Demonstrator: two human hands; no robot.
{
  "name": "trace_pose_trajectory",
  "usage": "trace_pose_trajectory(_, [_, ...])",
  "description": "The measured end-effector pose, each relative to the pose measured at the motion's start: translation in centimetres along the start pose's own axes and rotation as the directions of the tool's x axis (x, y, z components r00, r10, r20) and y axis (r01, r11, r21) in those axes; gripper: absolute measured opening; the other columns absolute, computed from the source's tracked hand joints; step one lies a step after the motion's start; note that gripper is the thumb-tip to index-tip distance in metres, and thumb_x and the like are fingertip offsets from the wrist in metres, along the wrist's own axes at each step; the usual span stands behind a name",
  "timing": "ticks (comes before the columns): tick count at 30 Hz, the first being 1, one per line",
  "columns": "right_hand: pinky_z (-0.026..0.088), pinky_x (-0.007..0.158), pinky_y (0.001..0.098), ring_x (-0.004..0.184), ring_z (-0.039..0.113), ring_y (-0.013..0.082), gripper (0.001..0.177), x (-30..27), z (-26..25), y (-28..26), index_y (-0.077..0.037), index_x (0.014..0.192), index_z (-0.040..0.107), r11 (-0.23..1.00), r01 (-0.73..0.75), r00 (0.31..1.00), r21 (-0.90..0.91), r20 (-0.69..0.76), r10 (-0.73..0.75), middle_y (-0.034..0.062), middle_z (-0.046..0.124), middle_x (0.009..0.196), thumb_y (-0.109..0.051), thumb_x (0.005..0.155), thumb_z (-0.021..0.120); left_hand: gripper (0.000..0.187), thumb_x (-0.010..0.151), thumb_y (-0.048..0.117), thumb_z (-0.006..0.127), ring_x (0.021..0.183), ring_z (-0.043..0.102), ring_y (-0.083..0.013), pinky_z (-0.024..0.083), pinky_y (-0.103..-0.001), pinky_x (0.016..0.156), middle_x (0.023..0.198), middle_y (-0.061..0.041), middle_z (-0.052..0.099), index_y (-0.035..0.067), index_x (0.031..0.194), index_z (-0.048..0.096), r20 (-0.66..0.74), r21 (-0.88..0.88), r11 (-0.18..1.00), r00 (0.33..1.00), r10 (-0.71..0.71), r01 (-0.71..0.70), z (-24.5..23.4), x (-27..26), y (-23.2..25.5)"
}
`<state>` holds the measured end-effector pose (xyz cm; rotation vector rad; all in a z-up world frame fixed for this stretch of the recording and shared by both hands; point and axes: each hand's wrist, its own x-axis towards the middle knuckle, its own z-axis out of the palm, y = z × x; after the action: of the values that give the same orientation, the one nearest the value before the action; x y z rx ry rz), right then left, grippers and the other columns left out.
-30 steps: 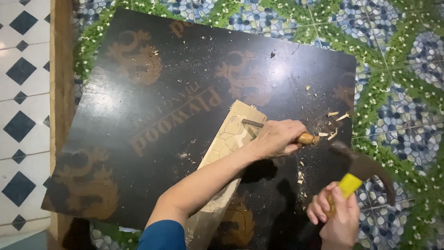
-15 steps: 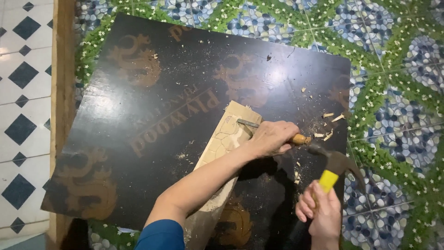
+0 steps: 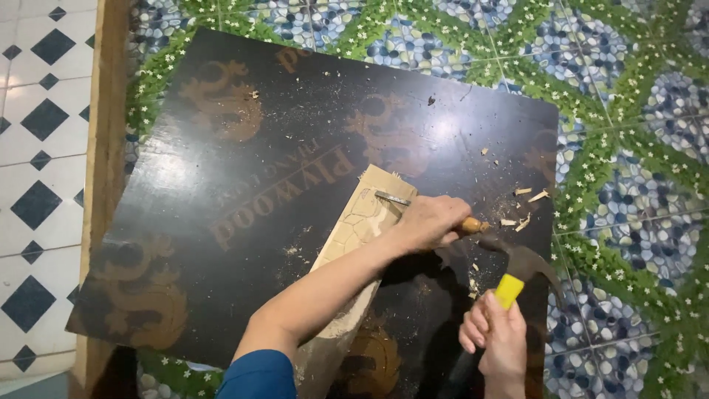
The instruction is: Carving a design into a wooden plank using a hammer and a chisel.
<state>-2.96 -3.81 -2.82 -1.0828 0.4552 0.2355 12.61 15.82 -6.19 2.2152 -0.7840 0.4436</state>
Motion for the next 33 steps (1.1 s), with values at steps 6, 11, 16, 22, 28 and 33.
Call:
trace_pose_trajectory(6, [0.029,0.031,0.024,0.042,0.033,0.007,0.01,0.0,-2.1,-1.0,-0.009,0.11,0.049,0.997,0.066,0.997,-0.04,-0.045,-0.068,-0.0024,0.038,0.064,-0.018,0.108,0.048,0.021,0.086,0.015,0.072,0.064,0.055,-0.0135,0.047,-0.025,0.056,0.075,0.0,0.061,0.013,0.089,0.052,-0.019,0.028,0.995,0.995,0.098,-0.097,1.1,0.4,-0.1])
trace_pose_trajectory(11, [0.029,0.032,0.0256,0.042,0.033,0.0076,0.01,-0.7,-2.8,-1.0,-0.011,0.103,0.05,0.998,0.04,0.995,-0.051,-0.085,-0.045,-0.0019,0.038,0.061,-0.019,0.108,0.049,0.023,0.08,0.015,0.073,0.073,0.059,-0.0165,0.05,-0.029,0.064,0.085,0.0,0.063,0.013,0.094,0.055,0.009,0.03,0.995,0.996,0.09,-0.091,-0.3,0.6,1.6])
trace_pose_trajectory(16, [0.028,0.031,0.0243,0.042,0.034,0.0068,0.008,-1.0,-2.2,-1.2,-0.01,0.106,0.048,0.997,0.049,0.994,-0.057,-0.095,-0.055,-0.002,0.039,0.063,-0.018,0.108,0.049,0.029,0.076,0.014,0.075,0.077,0.061,-0.0181,0.049,-0.031,0.068,0.087,0.001,0.063,0.013,0.097,0.055,0.005,-0.105,0.994,1.0,0.026,-0.025,-1.8,0.8,2.1])
trace_pose_trajectory(22, [0.029,0.033,0.0258,0.043,0.033,0.0076,0.01,-1.1,-1.9,-1.4,-0.009,0.108,0.049,0.995,0.047,0.993,-0.091,-0.1,-0.056,-0.0016,0.037,0.063,-0.019,0.109,0.048,0.025,0.081,0.018,0.075,0.072,0.058,-0.017,0.047,-0.031,0.065,0.082,-0.001,0.061,0.012,0.092,0.054,-0.014,-0.05,0.999,1.0,0.012,-0.013,-1.3,1.0,1.7])
trace_pose_trajectory(28, [0.03,0.033,0.0265,0.043,0.034,0.0087,0.009,-1.4,-1.6,-1.9,-0.009,0.11,0.048,0.994,0.052,0.995,-0.091,-0.086,-0.06,-0.0008,0.038,0.064,-0.019,0.108,0.048,0.018,0.087,0.021,0.068,0.069,0.058,-0.0174,0.046,-0.031,0.061,0.078,0.0,0.058,0.012,0.088,0.052,-0.083,-0.064,0.998,0.996,0.008,-0.014,-1.5,1.2,1.7])
trace_pose_trajectory(33, [0.031,0.032,0.0258,0.042,0.035,0.0085,0.01,-1.7,-0.8,-3.0,-0.008,0.108,0.048,0.986,0.09,0.992,-0.141,-0.076,-0.102,-0.0018,0.037,0.063,-0.018,0.109,0.047,0.015,0.092,0.024,0.065,0.069,0.059,-0.014,0.047,-0.029,0.062,0.079,0.002,0.061,0.015,0.093,0.053,-0.093,-0.081,0.997,0.996,0.005,-0.013,-0.8,1.2,1.0])
